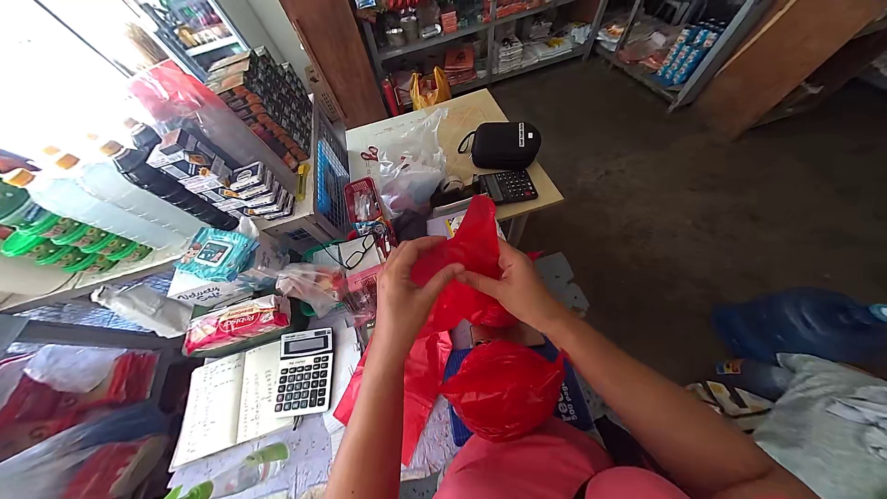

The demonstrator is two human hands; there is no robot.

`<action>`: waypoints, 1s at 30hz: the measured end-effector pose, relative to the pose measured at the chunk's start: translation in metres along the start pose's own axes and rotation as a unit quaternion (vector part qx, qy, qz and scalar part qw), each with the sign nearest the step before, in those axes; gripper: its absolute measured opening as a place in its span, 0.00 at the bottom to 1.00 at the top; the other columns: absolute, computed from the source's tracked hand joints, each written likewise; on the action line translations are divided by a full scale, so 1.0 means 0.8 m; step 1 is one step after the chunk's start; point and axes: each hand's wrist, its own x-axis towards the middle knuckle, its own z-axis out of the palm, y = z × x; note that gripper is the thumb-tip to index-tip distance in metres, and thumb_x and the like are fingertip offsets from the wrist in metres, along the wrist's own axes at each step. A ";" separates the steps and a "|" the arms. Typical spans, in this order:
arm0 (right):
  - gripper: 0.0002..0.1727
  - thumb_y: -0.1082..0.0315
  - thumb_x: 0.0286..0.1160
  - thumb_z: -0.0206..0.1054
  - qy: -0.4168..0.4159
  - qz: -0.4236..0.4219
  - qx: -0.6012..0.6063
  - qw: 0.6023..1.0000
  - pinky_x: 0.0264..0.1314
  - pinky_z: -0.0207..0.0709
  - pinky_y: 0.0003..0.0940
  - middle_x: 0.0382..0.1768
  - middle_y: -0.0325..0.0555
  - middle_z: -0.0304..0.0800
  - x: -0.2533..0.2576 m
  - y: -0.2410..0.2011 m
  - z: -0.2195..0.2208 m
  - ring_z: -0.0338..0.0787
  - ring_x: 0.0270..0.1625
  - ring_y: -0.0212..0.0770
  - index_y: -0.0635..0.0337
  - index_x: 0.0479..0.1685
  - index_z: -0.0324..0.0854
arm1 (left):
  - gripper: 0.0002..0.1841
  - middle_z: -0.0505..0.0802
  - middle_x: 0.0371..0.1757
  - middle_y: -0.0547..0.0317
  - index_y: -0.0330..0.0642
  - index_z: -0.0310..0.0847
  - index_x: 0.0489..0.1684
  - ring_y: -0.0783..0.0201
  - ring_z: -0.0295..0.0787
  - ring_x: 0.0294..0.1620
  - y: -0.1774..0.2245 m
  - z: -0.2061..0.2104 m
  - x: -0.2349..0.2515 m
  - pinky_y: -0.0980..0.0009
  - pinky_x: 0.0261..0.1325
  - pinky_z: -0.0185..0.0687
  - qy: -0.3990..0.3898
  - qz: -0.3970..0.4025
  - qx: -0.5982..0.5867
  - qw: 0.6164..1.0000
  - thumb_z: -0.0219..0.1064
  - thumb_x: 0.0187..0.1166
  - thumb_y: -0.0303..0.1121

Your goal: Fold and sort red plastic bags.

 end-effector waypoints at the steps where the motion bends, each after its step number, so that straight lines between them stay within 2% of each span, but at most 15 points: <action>1: 0.32 0.64 0.67 0.82 -0.006 0.004 0.007 1.000 0.66 0.88 0.35 0.53 0.43 0.94 -0.002 0.001 -0.003 0.93 0.58 0.33 0.61 0.72 0.77 | 0.15 0.94 0.51 0.67 0.51 0.89 0.57 0.67 0.90 0.55 -0.001 0.002 0.002 0.62 0.61 0.88 0.001 0.005 0.001 1.000 0.78 0.74 0.39; 5: 0.41 0.52 0.64 0.83 -0.015 -0.013 0.009 1.000 0.64 0.89 0.37 0.60 0.42 0.91 -0.009 0.000 -0.031 0.91 0.61 0.36 0.57 0.78 0.72 | 0.06 0.92 0.42 0.61 0.45 0.92 0.45 0.65 0.90 0.40 -0.006 -0.004 0.003 0.68 0.44 0.91 -0.031 -0.008 -0.074 0.997 0.75 0.77 0.33; 8: 0.59 0.47 0.59 0.84 -0.067 -0.120 -0.021 0.990 0.86 0.71 0.44 0.88 0.48 0.64 0.003 -0.015 -0.051 0.68 0.88 0.44 0.59 0.92 0.55 | 0.07 0.94 0.45 0.62 0.44 0.93 0.47 0.67 0.91 0.44 -0.008 -0.007 -0.004 0.68 0.50 0.92 -0.129 0.009 -0.068 0.989 0.74 0.79 0.35; 9: 0.62 0.50 0.58 0.85 -0.108 -0.153 -0.029 0.982 0.91 0.64 0.46 0.92 0.51 0.56 0.010 -0.024 -0.057 0.61 0.92 0.47 0.61 0.94 0.49 | 0.08 0.95 0.46 0.63 0.44 0.93 0.47 0.69 0.92 0.46 -0.007 -0.006 -0.006 0.69 0.52 0.91 -0.159 0.018 -0.062 0.985 0.73 0.80 0.36; 10: 0.61 0.53 0.58 0.85 -0.148 -0.168 -0.039 0.974 0.91 0.65 0.46 0.90 0.51 0.60 0.016 -0.033 -0.061 0.63 0.90 0.47 0.62 0.94 0.50 | 0.08 0.95 0.45 0.64 0.44 0.94 0.48 0.70 0.92 0.46 -0.006 -0.005 -0.008 0.70 0.53 0.91 -0.179 0.024 -0.060 0.982 0.73 0.80 0.36; 11: 0.54 0.57 0.58 0.85 -0.179 -0.165 -0.044 0.969 0.84 0.74 0.41 0.82 0.49 0.73 0.020 -0.039 -0.063 0.75 0.82 0.43 0.62 0.90 0.60 | 0.08 0.95 0.45 0.64 0.44 0.94 0.48 0.71 0.92 0.46 -0.004 -0.006 -0.010 0.71 0.52 0.91 -0.184 0.025 -0.060 0.981 0.73 0.80 0.36; 13: 0.28 0.67 0.64 0.82 -0.210 -0.120 -0.043 0.969 0.61 0.89 0.31 0.56 0.40 0.95 0.022 -0.038 -0.066 0.93 0.57 0.33 0.61 0.68 0.84 | 0.08 0.95 0.44 0.63 0.43 0.94 0.48 0.70 0.92 0.44 -0.004 -0.012 -0.013 0.71 0.50 0.91 -0.163 0.022 -0.061 0.984 0.73 0.79 0.35; 15: 0.08 0.68 0.75 0.75 -0.184 -0.081 -0.046 0.979 0.41 0.88 0.24 0.39 0.37 0.96 0.018 -0.029 -0.070 0.92 0.38 0.28 0.60 0.48 0.93 | 0.10 0.96 0.48 0.62 0.43 0.92 0.52 0.67 0.94 0.48 -0.009 -0.023 -0.013 0.66 0.55 0.92 -0.127 0.011 -0.058 0.990 0.75 0.78 0.34; 17: 0.10 0.65 0.83 0.68 -0.130 -0.063 -0.024 0.989 0.26 0.83 0.23 0.27 0.38 0.91 0.009 -0.017 -0.074 0.85 0.24 0.28 0.62 0.43 0.92 | 0.14 0.96 0.50 0.60 0.44 0.90 0.56 0.63 0.94 0.51 -0.019 -0.033 -0.017 0.62 0.59 0.91 -0.104 -0.016 -0.072 0.992 0.77 0.75 0.34; 20: 0.15 0.61 0.88 0.62 -0.085 -0.040 -0.031 0.995 0.23 0.81 0.22 0.22 0.37 0.88 -0.004 -0.005 -0.076 0.83 0.20 0.27 0.60 0.43 0.91 | 0.14 0.96 0.51 0.54 0.39 0.89 0.56 0.58 0.94 0.51 -0.028 -0.032 -0.025 0.59 0.59 0.92 -0.090 -0.049 -0.135 0.986 0.77 0.74 0.29; 23: 0.08 0.65 0.80 0.72 -0.048 -0.030 -0.037 0.998 0.27 0.80 0.20 0.34 0.36 0.94 -0.015 0.002 -0.076 0.85 0.26 0.26 0.57 0.48 0.93 | 0.11 0.95 0.46 0.52 0.36 0.89 0.52 0.62 0.94 0.40 -0.030 -0.017 -0.031 0.66 0.47 0.93 -0.063 -0.077 -0.190 0.977 0.75 0.74 0.25; 25: 0.09 0.62 0.78 0.73 -0.003 -0.037 -0.065 0.997 0.25 0.76 0.20 0.27 0.35 0.89 -0.020 0.008 -0.078 0.82 0.24 0.25 0.57 0.35 0.90 | 0.09 0.96 0.42 0.54 0.36 0.89 0.49 0.66 0.91 0.33 -0.031 -0.007 -0.033 0.71 0.39 0.90 -0.055 -0.084 -0.215 0.971 0.75 0.75 0.25; 27: 0.20 0.57 0.84 0.67 0.035 -0.049 -0.107 0.992 0.22 0.67 0.20 0.16 0.32 0.74 -0.024 0.014 -0.078 0.73 0.19 0.24 0.56 0.21 0.80 | 0.06 0.94 0.33 0.57 0.36 0.89 0.46 0.72 0.84 0.19 -0.030 0.003 -0.034 0.77 0.21 0.82 -0.049 -0.096 -0.222 0.969 0.74 0.77 0.27; 28: 0.22 0.57 0.85 0.66 0.045 -0.054 -0.109 0.992 0.22 0.67 0.21 0.15 0.32 0.72 -0.027 0.016 -0.078 0.72 0.19 0.24 0.56 0.19 0.78 | 0.06 0.92 0.29 0.60 0.37 0.89 0.44 0.74 0.80 0.15 -0.030 0.008 -0.035 0.79 0.15 0.77 -0.049 -0.106 -0.213 0.970 0.73 0.79 0.29; 30: 0.16 0.61 0.82 0.69 0.054 -0.067 -0.078 0.993 0.30 0.77 0.20 0.21 0.32 0.83 -0.033 0.018 -0.080 0.81 0.25 0.22 0.58 0.26 0.87 | 0.08 0.89 0.21 0.65 0.38 0.90 0.42 0.76 0.75 0.12 -0.032 0.016 -0.038 0.80 0.13 0.71 -0.046 -0.118 -0.166 0.978 0.69 0.83 0.33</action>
